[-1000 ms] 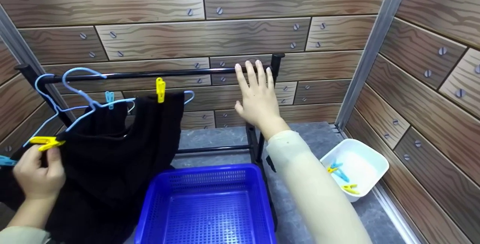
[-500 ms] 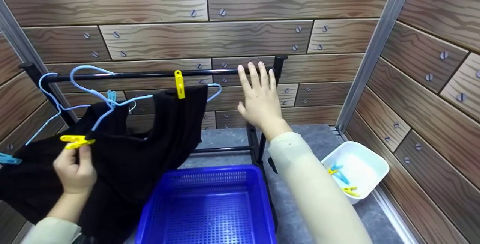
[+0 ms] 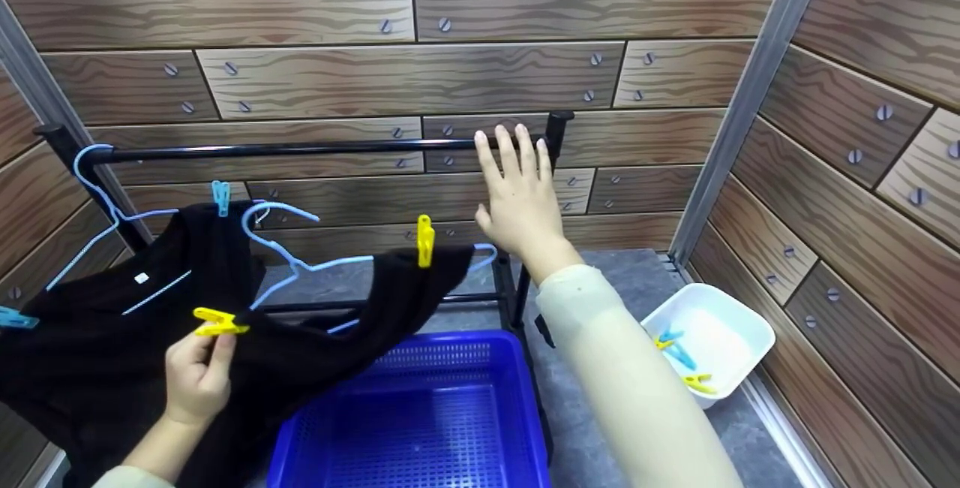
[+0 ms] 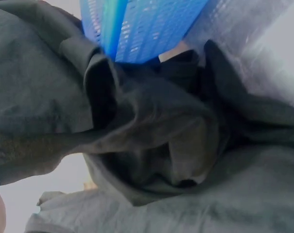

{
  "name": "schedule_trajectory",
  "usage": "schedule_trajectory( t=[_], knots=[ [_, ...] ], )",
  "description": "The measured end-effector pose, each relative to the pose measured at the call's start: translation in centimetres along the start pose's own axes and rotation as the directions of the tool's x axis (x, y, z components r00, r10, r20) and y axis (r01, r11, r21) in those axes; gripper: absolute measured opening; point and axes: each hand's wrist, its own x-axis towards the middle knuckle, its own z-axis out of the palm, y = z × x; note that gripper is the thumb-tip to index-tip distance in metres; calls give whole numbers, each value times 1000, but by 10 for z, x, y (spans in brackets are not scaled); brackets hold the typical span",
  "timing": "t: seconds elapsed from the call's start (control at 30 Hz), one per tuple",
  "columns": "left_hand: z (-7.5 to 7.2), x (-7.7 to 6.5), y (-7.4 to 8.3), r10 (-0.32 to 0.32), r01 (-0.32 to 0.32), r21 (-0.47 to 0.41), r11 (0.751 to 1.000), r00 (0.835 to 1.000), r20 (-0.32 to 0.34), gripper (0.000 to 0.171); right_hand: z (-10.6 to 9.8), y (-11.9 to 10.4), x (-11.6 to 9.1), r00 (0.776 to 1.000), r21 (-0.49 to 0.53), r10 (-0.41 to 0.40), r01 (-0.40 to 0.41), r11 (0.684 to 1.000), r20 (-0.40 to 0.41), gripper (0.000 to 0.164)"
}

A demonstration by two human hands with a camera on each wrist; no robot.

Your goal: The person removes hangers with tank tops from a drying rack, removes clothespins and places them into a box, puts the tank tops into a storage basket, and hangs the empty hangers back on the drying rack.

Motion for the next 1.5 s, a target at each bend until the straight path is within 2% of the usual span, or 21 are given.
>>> schedule_trajectory(
  t=[0.2,0.5,0.63,0.77,0.9,1.07,1.23,1.37,1.5],
  knots=[
    [5,-13,1,-14,15,-18,1000,997,76,14,0,1,0,1000,-2,-4,4,1000,-1,103],
    [18,-54,-19,-28,32,-18,999,979,200,19,-1,0,2,1000,3,-12,12,1000,-17,104],
    [22,-62,-18,-28,28,5,1000,970,240,17,-1,0,2,1000,5,-11,11,1000,-19,103],
    [25,-66,-14,-57,54,18,998,964,261,19,-1,0,1,1000,3,-8,8,1000,-9,102],
    [28,-71,-10,-100,94,34,995,943,318,19,0,0,1,1000,3,0,0,1000,2,102],
    [32,-80,-9,-164,138,94,986,902,398,14,1,1,0,1000,3,2,-2,1000,-1,102],
    [36,-87,-9,-226,186,131,974,867,444,13,1,1,1,1000,4,5,-5,1000,8,102],
    [38,-89,-8,-267,236,124,964,848,459,12,0,0,0,1000,3,6,-6,1000,10,102],
    [41,-91,-6,-282,239,151,959,848,449,15,-1,0,1,1000,2,7,-7,1000,12,100]
  ],
)
